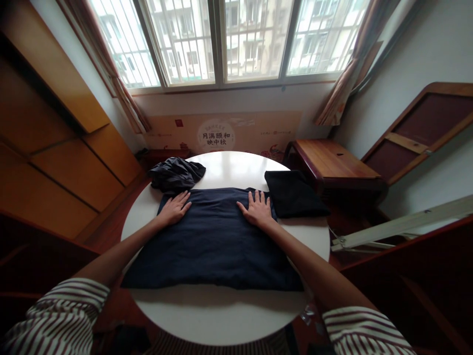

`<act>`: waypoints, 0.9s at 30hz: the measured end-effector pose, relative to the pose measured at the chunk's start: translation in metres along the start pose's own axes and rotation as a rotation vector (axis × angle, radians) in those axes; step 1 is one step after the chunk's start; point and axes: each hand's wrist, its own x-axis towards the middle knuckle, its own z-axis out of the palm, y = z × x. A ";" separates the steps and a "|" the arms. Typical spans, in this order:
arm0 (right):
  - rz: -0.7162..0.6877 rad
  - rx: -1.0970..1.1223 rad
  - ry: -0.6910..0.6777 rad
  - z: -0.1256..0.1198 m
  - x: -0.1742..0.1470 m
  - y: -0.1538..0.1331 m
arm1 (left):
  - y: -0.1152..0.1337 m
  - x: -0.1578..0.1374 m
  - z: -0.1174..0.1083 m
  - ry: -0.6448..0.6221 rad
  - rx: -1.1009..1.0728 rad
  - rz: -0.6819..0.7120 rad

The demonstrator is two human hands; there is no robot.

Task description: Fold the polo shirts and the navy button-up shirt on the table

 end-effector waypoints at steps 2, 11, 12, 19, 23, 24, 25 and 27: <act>0.007 0.006 0.005 0.000 -0.001 0.000 | -0.007 -0.006 0.000 -0.001 -0.007 -0.016; -0.117 0.042 0.048 -0.009 -0.015 -0.003 | -0.044 -0.049 -0.010 0.128 0.034 -0.116; -0.157 0.060 0.049 -0.012 -0.023 -0.007 | -0.047 -0.055 -0.013 0.169 0.046 -0.116; -0.692 0.296 -0.108 -0.046 -0.125 -0.041 | 0.009 -0.146 -0.052 0.232 -0.157 0.266; -0.837 0.290 -0.190 -0.047 -0.156 -0.054 | 0.072 -0.188 -0.062 0.097 -0.197 0.591; -0.864 0.278 -0.200 -0.044 -0.160 -0.057 | 0.081 -0.190 -0.061 0.088 -0.194 0.646; -0.885 0.267 -0.204 -0.040 -0.162 -0.059 | 0.087 -0.188 -0.060 0.080 -0.193 0.677; -0.902 0.241 -0.191 -0.032 -0.166 -0.062 | 0.091 -0.179 -0.059 0.065 -0.193 0.681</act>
